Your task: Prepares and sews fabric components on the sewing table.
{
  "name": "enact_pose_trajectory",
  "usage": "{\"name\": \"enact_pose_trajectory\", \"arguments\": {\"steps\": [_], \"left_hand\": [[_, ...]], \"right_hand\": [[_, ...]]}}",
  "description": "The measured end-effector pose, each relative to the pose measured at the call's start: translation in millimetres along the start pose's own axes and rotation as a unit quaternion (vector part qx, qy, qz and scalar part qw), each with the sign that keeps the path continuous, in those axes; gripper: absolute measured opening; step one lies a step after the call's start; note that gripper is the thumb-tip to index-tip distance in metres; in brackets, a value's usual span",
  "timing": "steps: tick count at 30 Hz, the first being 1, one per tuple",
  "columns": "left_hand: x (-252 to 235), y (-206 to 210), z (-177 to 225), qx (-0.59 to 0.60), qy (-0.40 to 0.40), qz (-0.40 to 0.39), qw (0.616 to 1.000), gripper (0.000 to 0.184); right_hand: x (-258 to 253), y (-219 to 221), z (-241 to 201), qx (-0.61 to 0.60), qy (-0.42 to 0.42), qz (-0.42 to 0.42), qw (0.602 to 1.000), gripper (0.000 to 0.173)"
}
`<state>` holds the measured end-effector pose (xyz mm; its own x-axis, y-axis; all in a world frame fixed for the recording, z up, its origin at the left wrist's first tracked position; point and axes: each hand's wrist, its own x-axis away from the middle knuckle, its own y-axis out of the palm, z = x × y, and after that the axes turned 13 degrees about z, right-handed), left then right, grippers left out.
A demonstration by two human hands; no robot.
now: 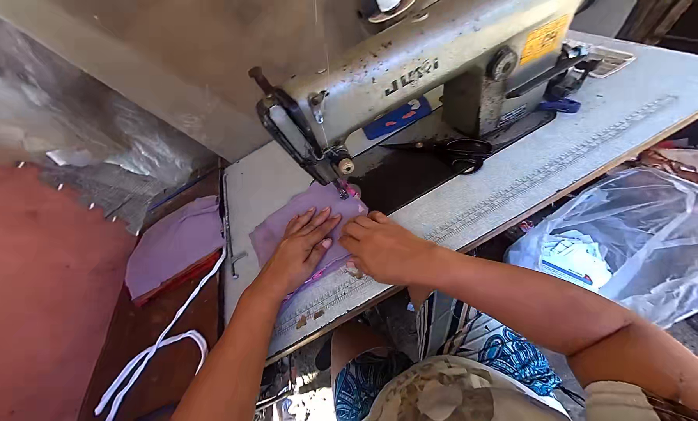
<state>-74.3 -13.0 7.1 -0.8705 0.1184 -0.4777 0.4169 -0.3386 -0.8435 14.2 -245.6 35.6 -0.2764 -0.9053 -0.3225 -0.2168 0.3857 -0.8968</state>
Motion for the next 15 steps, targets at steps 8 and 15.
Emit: {"name": "enact_pose_trajectory", "arguments": {"steps": [8,15], "left_hand": [[-10.9,4.0,19.1,-0.067,-0.092,-0.010,0.993,0.052],[-28.4,-0.8,50.0,-0.175,-0.183,-0.090,0.963,0.063]], "right_hand": [[-6.2,-4.3,25.1,0.053,-0.011,0.024,0.998,0.036],[-17.9,-10.3,47.7,0.092,-0.001,0.033,0.995,0.035]]}}
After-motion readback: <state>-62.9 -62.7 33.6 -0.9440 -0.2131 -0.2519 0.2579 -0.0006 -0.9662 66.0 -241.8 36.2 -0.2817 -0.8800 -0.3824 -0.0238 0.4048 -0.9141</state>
